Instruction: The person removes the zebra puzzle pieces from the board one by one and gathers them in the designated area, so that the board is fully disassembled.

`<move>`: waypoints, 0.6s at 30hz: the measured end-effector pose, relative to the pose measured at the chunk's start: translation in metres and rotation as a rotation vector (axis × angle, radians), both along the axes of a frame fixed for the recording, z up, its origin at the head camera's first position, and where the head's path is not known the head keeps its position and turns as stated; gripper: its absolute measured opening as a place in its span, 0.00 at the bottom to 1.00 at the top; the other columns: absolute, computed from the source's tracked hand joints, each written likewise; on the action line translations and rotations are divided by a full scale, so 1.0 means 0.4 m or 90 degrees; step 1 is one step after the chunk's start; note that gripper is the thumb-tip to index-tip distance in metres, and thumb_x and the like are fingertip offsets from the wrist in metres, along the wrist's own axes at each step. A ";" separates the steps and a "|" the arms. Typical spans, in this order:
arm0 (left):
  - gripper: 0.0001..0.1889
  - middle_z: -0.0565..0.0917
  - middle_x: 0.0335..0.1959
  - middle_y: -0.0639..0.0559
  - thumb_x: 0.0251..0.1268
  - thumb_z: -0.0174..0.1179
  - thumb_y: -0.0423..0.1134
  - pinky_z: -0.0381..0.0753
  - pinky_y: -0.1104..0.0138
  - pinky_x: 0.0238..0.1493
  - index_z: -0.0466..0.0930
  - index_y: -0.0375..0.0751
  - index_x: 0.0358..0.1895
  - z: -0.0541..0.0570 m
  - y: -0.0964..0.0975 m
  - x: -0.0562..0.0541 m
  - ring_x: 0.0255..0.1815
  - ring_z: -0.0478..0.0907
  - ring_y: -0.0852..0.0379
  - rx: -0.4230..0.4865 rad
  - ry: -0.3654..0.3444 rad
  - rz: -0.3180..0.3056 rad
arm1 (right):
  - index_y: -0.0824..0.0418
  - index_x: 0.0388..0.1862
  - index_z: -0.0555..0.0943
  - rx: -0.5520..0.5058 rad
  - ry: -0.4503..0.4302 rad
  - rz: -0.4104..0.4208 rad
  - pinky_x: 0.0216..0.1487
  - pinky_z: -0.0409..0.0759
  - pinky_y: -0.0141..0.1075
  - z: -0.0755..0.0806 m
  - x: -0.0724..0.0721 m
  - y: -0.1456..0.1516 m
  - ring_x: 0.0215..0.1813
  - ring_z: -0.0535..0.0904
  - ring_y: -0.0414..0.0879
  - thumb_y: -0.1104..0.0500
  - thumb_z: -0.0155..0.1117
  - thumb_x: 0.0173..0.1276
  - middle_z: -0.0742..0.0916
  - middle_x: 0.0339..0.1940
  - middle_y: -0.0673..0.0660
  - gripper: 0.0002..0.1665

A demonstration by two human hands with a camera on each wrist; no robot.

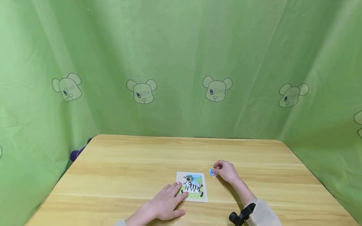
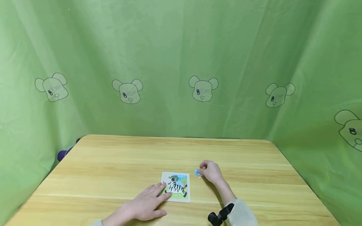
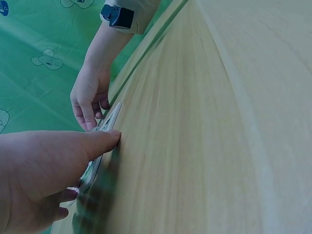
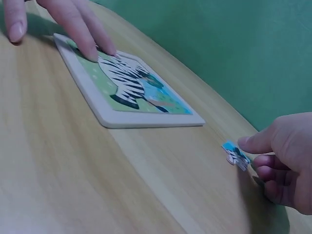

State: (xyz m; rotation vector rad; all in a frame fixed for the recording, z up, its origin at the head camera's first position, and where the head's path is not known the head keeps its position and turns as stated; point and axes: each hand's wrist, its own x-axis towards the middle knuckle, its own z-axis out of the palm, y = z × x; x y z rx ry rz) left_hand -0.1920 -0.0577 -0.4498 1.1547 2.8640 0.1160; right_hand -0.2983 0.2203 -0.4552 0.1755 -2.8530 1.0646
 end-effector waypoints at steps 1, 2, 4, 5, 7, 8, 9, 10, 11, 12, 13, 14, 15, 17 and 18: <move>0.33 0.56 0.71 0.41 0.64 0.45 0.62 0.55 0.56 0.68 0.60 0.51 0.70 0.001 0.000 0.000 0.71 0.53 0.46 0.000 -0.001 0.000 | 0.66 0.35 0.80 -0.001 0.006 -0.001 0.35 0.74 0.36 0.002 0.002 -0.006 0.31 0.73 0.44 0.63 0.68 0.54 0.80 0.26 0.51 0.10; 0.34 0.56 0.71 0.40 0.64 0.45 0.62 0.55 0.56 0.68 0.60 0.51 0.70 0.003 0.000 0.000 0.71 0.53 0.46 0.001 -0.002 0.000 | 0.66 0.35 0.80 -0.004 0.008 -0.002 0.36 0.75 0.36 0.004 0.005 -0.014 0.32 0.74 0.44 0.63 0.68 0.54 0.80 0.26 0.51 0.10; 0.34 0.55 0.71 0.40 0.64 0.46 0.62 0.55 0.55 0.68 0.59 0.50 0.70 0.006 -0.001 0.001 0.71 0.53 0.45 0.003 -0.002 -0.001 | 0.66 0.37 0.81 -0.016 0.019 0.011 0.36 0.76 0.37 0.009 0.013 -0.036 0.33 0.75 0.44 0.64 0.69 0.53 0.81 0.28 0.52 0.12; 0.34 0.55 0.71 0.40 0.64 0.47 0.62 0.55 0.55 0.68 0.59 0.50 0.70 0.007 0.000 0.001 0.71 0.53 0.45 0.005 -0.004 0.000 | 0.66 0.38 0.81 -0.022 0.025 0.020 0.37 0.77 0.36 0.010 0.017 -0.048 0.33 0.75 0.44 0.64 0.69 0.53 0.81 0.29 0.52 0.13; 0.34 0.54 0.72 0.40 0.64 0.47 0.62 0.55 0.54 0.68 0.58 0.51 0.70 0.009 0.002 0.000 0.71 0.52 0.45 0.007 -0.004 -0.001 | 0.66 0.40 0.82 -0.031 0.038 0.052 0.38 0.77 0.37 0.012 0.027 -0.075 0.34 0.75 0.43 0.65 0.70 0.52 0.81 0.31 0.52 0.15; 0.35 0.54 0.72 0.40 0.64 0.47 0.62 0.55 0.54 0.68 0.58 0.51 0.71 0.010 0.004 -0.001 0.71 0.51 0.45 0.006 -0.005 -0.002 | 0.65 0.41 0.82 -0.034 0.040 0.070 0.39 0.77 0.37 0.012 0.032 -0.089 0.35 0.75 0.43 0.65 0.70 0.52 0.81 0.32 0.52 0.16; 0.35 0.53 0.72 0.40 0.64 0.47 0.62 0.54 0.53 0.68 0.57 0.52 0.71 0.011 0.006 -0.002 0.71 0.51 0.45 0.005 -0.005 -0.005 | 0.65 0.42 0.82 -0.032 0.046 0.089 0.40 0.77 0.38 0.012 0.036 -0.102 0.36 0.75 0.43 0.65 0.70 0.52 0.81 0.33 0.52 0.16; 0.35 0.53 0.72 0.40 0.64 0.47 0.62 0.54 0.53 0.68 0.57 0.52 0.71 0.011 0.009 -0.002 0.71 0.51 0.45 0.003 -0.004 -0.009 | 0.64 0.43 0.82 -0.030 0.048 0.107 0.42 0.77 0.38 0.011 0.040 -0.114 0.37 0.75 0.43 0.65 0.70 0.52 0.81 0.34 0.52 0.17; 0.35 0.53 0.72 0.41 0.64 0.46 0.63 0.54 0.53 0.68 0.56 0.53 0.71 0.012 0.013 -0.003 0.71 0.50 0.45 -0.001 -0.006 -0.010 | 0.63 0.44 0.83 -0.025 0.051 0.123 0.43 0.77 0.39 0.011 0.044 -0.124 0.38 0.75 0.43 0.64 0.70 0.53 0.81 0.34 0.51 0.17; 0.35 0.52 0.72 0.41 0.64 0.45 0.63 0.54 0.53 0.68 0.55 0.53 0.72 0.012 0.017 -0.004 0.72 0.50 0.45 -0.006 -0.005 -0.013 | 0.63 0.44 0.83 -0.020 0.054 0.141 0.44 0.77 0.40 0.011 0.048 -0.134 0.39 0.75 0.43 0.63 0.70 0.53 0.81 0.35 0.51 0.17; 0.36 0.52 0.72 0.41 0.64 0.45 0.64 0.53 0.53 0.68 0.55 0.54 0.72 0.012 0.021 -0.005 0.72 0.50 0.45 -0.011 -0.006 -0.016 | 0.63 0.45 0.83 -0.018 0.054 0.156 0.44 0.77 0.42 0.011 0.051 -0.142 0.40 0.75 0.44 0.63 0.70 0.53 0.81 0.36 0.52 0.18; 0.36 0.52 0.72 0.41 0.64 0.44 0.64 0.53 0.54 0.69 0.54 0.54 0.72 0.012 0.025 -0.006 0.72 0.50 0.46 -0.016 -0.005 -0.017 | 0.63 0.45 0.83 -0.015 0.054 0.170 0.45 0.77 0.43 0.010 0.053 -0.149 0.40 0.75 0.44 0.62 0.70 0.53 0.81 0.36 0.52 0.18; 0.36 0.51 0.73 0.41 0.64 0.43 0.64 0.53 0.54 0.69 0.54 0.54 0.72 0.012 0.029 -0.006 0.72 0.49 0.46 -0.020 -0.006 -0.019 | 0.63 0.45 0.82 -0.011 0.055 0.183 0.45 0.76 0.44 0.009 0.055 -0.155 0.41 0.75 0.45 0.62 0.70 0.54 0.81 0.37 0.53 0.18; 0.36 0.51 0.73 0.42 0.64 0.43 0.65 0.51 0.54 0.69 0.54 0.54 0.72 0.012 0.037 -0.007 0.72 0.48 0.46 -0.030 -0.010 -0.018 | 0.64 0.46 0.82 0.001 0.054 0.204 0.45 0.76 0.45 0.006 0.056 -0.162 0.41 0.75 0.45 0.60 0.70 0.54 0.80 0.37 0.53 0.19; 0.36 0.50 0.73 0.42 0.64 0.42 0.65 0.51 0.55 0.69 0.54 0.54 0.72 0.011 0.039 -0.007 0.72 0.48 0.46 -0.034 -0.011 -0.019 | 0.65 0.46 0.82 0.010 0.055 0.216 0.44 0.76 0.44 0.002 0.056 -0.164 0.40 0.74 0.46 0.60 0.70 0.54 0.80 0.37 0.54 0.20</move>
